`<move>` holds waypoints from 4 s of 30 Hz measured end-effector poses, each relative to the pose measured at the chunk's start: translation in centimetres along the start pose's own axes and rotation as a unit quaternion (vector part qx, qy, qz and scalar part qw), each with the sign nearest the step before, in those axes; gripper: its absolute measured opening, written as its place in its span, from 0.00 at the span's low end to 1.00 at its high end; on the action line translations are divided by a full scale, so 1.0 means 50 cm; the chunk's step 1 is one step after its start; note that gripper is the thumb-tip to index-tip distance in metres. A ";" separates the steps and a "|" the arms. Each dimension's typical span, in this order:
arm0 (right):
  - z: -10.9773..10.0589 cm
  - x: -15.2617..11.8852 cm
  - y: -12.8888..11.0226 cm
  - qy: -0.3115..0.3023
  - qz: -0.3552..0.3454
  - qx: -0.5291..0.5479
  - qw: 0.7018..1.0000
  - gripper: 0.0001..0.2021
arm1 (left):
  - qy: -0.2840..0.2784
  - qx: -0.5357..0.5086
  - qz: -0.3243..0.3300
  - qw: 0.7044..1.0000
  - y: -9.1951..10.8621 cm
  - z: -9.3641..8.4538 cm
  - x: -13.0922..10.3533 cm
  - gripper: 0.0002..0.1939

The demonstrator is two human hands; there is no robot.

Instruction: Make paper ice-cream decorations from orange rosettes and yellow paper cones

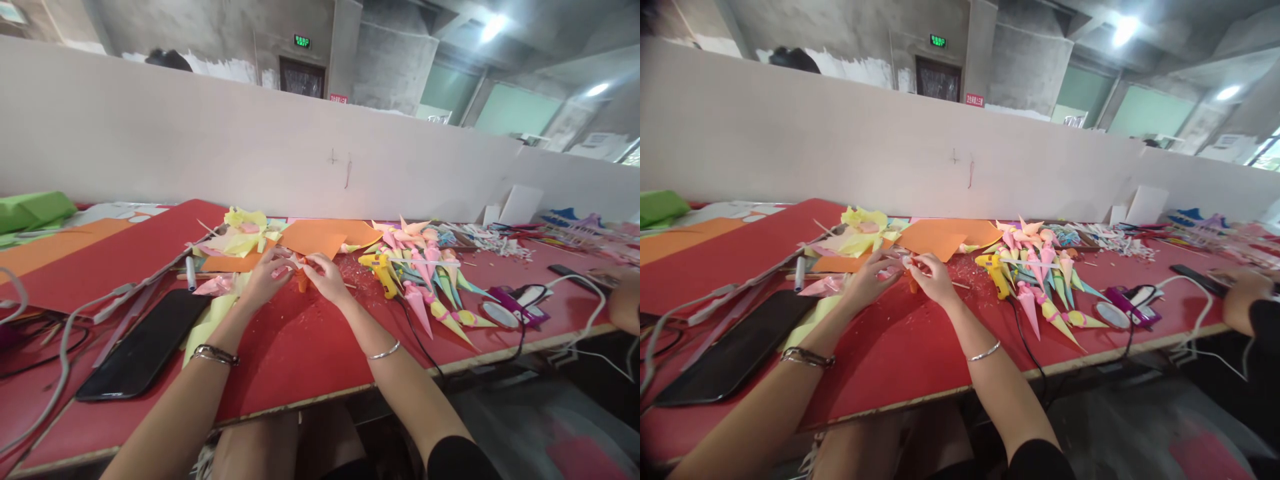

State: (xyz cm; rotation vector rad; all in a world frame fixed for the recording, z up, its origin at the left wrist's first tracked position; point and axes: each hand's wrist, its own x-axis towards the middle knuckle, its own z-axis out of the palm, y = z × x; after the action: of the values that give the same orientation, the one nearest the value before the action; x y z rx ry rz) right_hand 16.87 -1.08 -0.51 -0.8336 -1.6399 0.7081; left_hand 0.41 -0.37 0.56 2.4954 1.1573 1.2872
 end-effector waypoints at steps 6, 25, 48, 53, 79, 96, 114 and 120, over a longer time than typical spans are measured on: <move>-0.004 0.002 0.004 0.016 0.007 -0.003 1.000 0.09 | 0.005 -0.026 0.000 1.000 0.001 0.003 0.001 0.06; -0.004 0.006 0.016 0.045 0.039 0.032 0.998 0.10 | 0.027 0.023 0.023 0.999 0.024 0.007 -0.001 0.05; -0.003 0.006 0.013 0.041 0.028 0.004 0.999 0.09 | -0.003 0.049 0.039 0.998 0.011 0.010 0.000 0.07; -0.005 0.005 0.009 0.037 0.026 -0.001 0.999 0.09 | -0.029 0.058 0.041 0.997 0.016 0.006 0.002 0.06; -0.239 -0.109 -0.120 -0.067 0.275 -0.620 0.732 0.13 | -0.046 0.348 0.289 0.890 0.034 -0.054 -0.035 0.13; -0.282 -0.007 -0.073 0.054 0.088 -0.522 0.847 0.13 | -0.105 0.342 0.333 0.872 -0.013 -0.086 -0.042 0.15; -0.185 -0.042 -0.048 -0.106 0.082 -0.265 0.955 0.21 | -0.132 0.313 0.331 0.881 0.047 -0.107 -0.045 0.19; -0.176 -0.045 -0.049 -0.122 0.067 -0.277 0.951 0.17 | -0.124 0.287 0.320 0.894 0.032 -0.092 -0.057 0.17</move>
State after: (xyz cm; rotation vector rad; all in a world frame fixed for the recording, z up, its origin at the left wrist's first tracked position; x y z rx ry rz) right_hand 25.39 -4.12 2.04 -1.3082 -2.0634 0.4529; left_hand -3.03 -4.47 2.28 3.5581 0.7421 0.7092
